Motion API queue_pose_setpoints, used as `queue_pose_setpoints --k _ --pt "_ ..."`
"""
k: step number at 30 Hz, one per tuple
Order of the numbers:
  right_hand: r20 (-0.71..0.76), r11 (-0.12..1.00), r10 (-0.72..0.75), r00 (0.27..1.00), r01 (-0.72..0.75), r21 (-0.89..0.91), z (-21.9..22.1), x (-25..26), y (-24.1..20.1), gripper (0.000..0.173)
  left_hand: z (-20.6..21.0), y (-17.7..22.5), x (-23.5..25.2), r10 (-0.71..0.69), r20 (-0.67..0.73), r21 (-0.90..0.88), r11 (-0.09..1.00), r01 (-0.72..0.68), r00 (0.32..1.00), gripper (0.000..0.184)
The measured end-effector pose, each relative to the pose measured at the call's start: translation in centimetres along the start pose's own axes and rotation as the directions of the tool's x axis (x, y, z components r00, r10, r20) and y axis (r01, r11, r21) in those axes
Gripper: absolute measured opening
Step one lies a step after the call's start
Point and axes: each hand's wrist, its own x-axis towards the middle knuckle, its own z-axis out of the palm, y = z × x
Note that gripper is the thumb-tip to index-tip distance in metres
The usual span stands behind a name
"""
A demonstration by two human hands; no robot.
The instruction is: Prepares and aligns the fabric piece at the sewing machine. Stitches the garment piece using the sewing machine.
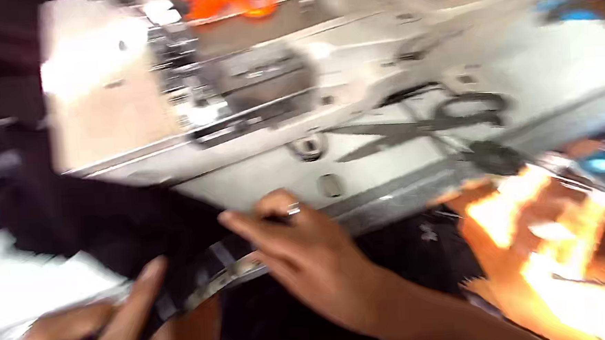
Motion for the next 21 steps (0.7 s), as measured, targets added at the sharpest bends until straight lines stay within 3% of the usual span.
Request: queue_pose_setpoints --k 5,10,13,16,19,21 --pt "-0.035 0.997 -0.012 0.999 0.009 -0.081 0.5 -0.3 0.5 0.026 0.7 0.1 -0.5 -0.092 -0.109 0.074 0.992 0.101 0.99 0.024" --pt "-0.052 0.993 -0.026 0.998 0.02 -0.12 0.8 -0.1 0.3 0.026 0.6 0.0 -0.6 -0.137 -0.079 0.093 0.985 0.145 0.987 0.03" --pt "-0.036 0.989 -0.043 0.998 0.037 -0.142 0.9 -0.1 0.3 0.026 0.8 0.0 -0.7 -0.133 -0.136 0.095 0.985 0.147 0.982 0.03" --pt "-0.011 0.99 -0.05 0.999 0.048 -0.132 0.8 0.1 0.4 0.025 1.3 -0.9 -0.5 -0.117 -0.232 -0.048 0.993 0.109 0.966 0.027" --pt "0.025 0.995 -0.08 0.996 0.082 -0.052 1.3 0.5 0.2 0.023 2.1 -1.6 1.5 -0.128 -0.314 -0.38 0.925 -0.001 0.941 0.027" --pt "0.018 0.996 -0.07 0.997 0.069 0.054 1.9 1.1 0.0 0.021 2.4 -1.3 3.9 -0.094 -0.384 -0.355 0.933 -0.053 0.919 0.023"
